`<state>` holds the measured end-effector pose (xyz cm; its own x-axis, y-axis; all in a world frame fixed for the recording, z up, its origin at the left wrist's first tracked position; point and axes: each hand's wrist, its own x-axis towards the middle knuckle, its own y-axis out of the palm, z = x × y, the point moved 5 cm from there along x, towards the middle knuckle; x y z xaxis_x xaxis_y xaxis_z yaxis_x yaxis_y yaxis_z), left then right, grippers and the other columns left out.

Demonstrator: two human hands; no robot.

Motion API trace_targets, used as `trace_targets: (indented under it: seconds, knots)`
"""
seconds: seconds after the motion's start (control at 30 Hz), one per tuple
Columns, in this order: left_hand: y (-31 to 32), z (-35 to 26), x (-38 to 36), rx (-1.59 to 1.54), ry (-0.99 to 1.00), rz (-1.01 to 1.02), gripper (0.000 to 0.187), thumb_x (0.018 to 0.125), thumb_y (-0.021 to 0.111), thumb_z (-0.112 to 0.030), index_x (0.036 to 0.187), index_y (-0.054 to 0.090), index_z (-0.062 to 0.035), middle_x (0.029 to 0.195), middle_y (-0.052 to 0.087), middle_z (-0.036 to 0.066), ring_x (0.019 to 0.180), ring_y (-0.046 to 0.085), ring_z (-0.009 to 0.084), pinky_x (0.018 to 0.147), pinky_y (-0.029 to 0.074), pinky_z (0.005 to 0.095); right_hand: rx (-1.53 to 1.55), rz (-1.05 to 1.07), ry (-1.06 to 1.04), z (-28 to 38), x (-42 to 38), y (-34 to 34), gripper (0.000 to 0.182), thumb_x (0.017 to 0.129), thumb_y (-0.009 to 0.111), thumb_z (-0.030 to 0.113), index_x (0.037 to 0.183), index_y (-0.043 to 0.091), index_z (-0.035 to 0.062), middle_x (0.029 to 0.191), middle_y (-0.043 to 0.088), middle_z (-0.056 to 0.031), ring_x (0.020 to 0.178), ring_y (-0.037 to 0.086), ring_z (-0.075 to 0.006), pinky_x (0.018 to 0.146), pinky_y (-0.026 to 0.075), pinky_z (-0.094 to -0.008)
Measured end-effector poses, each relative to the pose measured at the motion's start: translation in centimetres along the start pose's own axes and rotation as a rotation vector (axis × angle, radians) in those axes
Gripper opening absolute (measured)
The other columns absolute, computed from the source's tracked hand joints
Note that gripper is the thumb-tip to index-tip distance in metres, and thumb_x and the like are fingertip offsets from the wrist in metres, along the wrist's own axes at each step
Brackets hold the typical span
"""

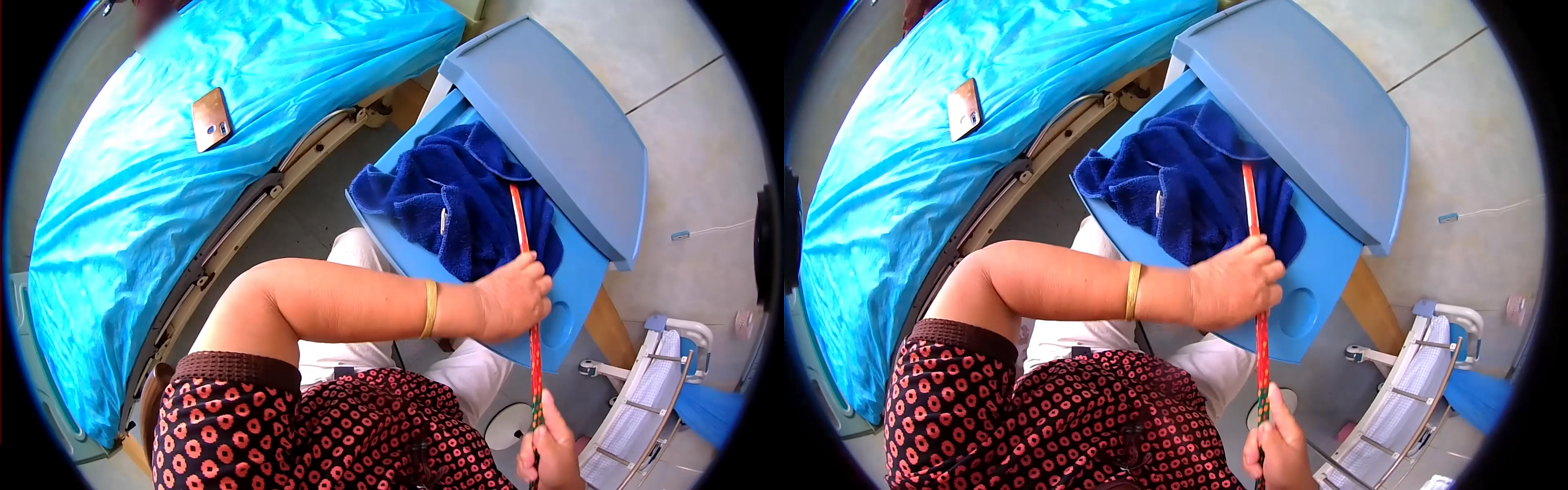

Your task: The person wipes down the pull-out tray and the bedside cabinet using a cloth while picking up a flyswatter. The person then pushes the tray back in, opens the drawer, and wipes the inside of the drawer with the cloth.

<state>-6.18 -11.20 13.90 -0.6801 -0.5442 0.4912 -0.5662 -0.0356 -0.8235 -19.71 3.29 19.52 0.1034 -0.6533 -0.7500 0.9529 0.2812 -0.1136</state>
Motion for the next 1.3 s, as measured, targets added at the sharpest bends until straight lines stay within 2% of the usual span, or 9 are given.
trace_targets:
  seconds: [0.23,0.43,0.53,0.7,0.87,1.03,1.13,1.2,1.3]
  knots:
    - [0.3,9.7,1.8,0.043,-0.033,-0.034,0.011,0.067,0.062,-0.018,0.074,0.063,-0.0099,0.1,0.055,0.008,0.092,0.049,0.0221,0.084,0.037,0.034,0.145,0.079,-0.14,4.2,8.7,1.1,0.049,0.097,0.029,0.016,0.143,0.012,0.0175,0.053,0.04,-0.0027,0.034,0.034,-0.0091,0.031,0.033,-0.0223]
    - [1.9,-0.2,0.1,0.177,0.033,-0.041,0.013,0.065,0.06,-0.023,0.068,0.058,-0.0106,0.08,0.049,0.007,0.084,0.047,0.0234,0.081,0.038,0.0371,-0.048,0.035,-0.067,-2.5,1.6,-1.3,0.051,0.093,0.028,0.01,0.142,0.013,0.0137,0.046,0.038,-0.0031,0.033,0.035,-0.0106,0.032,0.034,-0.0258]
    - [2.1,-4.0,0.3,-0.063,-0.004,0.014,0.012,0.073,0.055,-0.023,0.072,0.06,-0.0116,0.082,0.051,0.005,0.087,0.048,0.0214,0.089,0.035,0.0381,-0.034,-0.012,0.003,-2.8,-2.3,-1.5,0.051,0.094,0.03,0.012,0.142,0.014,0.0092,0.049,0.039,-0.0016,0.036,0.034,-0.0086,0.034,0.033,-0.0229]
    - [1.4,0.1,1.5,0.144,0.006,-0.155,0.012,0.071,0.057,-0.024,0.068,0.056,-0.0122,0.075,0.049,0.004,0.078,0.048,0.0215,0.082,0.038,0.0372,-0.121,-0.003,-0.061,0.6,0.4,-2.0,0.051,0.091,0.027,0.005,0.141,0.017,0.0098,0.047,0.04,-0.0029,0.034,0.036,-0.0096,0.034,0.035,-0.0237]
    - [1.1,8.5,2.6,0.104,-0.148,-0.053,0.009,0.07,0.062,-0.017,0.074,0.063,-0.0099,0.1,0.056,0.005,0.094,0.049,0.0229,0.086,0.035,0.0338,-0.047,0.036,-0.146,5.3,7.1,-0.5,0.048,0.094,0.03,0.011,0.141,0.019,0.0076,0.05,0.04,-0.0019,0.034,0.035,-0.009,0.033,0.034,-0.0236]
    - [1.6,3.6,1.2,0.133,0.006,-0.129,0.011,0.066,0.058,-0.021,0.065,0.057,-0.0104,0.087,0.053,0.008,0.084,0.048,0.0235,0.075,0.037,0.036,-0.045,0.046,-0.115,1.1,4.0,-1.1,0.049,0.093,0.029,0.008,0.141,0.018,0.0095,0.049,0.04,-0.0015,0.034,0.035,-0.0088,0.033,0.034,-0.0237]
    - [1.6,-1.5,-0.3,0.086,-0.028,-0.077,0.012,0.071,0.056,-0.022,0.069,0.057,-0.0105,0.082,0.05,0.005,0.085,0.048,0.0213,0.091,0.034,0.039,0.004,0.011,-0.003,-2.5,-0.1,-1.3,0.051,0.092,0.029,0.006,0.142,0.015,0.009,0.049,0.042,-0.0027,0.034,0.035,-0.009,0.035,0.035,-0.0236]
    - [0.9,-1.7,-0.2,0.045,-0.009,-0.053,0.012,0.071,0.057,-0.022,0.069,0.057,-0.0105,0.081,0.05,0.004,0.084,0.048,0.0211,0.089,0.036,0.0385,0.095,0.058,-0.062,-1.6,-1.0,-0.5,0.051,0.096,0.034,0.017,0.142,0.013,0.0067,0.052,0.041,-0.0006,0.038,0.034,-0.0068,0.035,0.033,-0.0196]
    - [0.9,1.9,0.5,0.112,0.02,-0.034,0.01,0.069,0.059,-0.02,0.068,0.056,-0.0106,0.082,0.053,0.006,0.082,0.05,0.0224,0.082,0.038,0.0372,-0.114,0.041,-0.153,0.3,2.3,-0.5,0.051,0.093,0.029,0.007,0.141,0.015,0.0063,0.048,0.041,-0.0026,0.034,0.034,-0.0089,0.035,0.035,-0.0231]
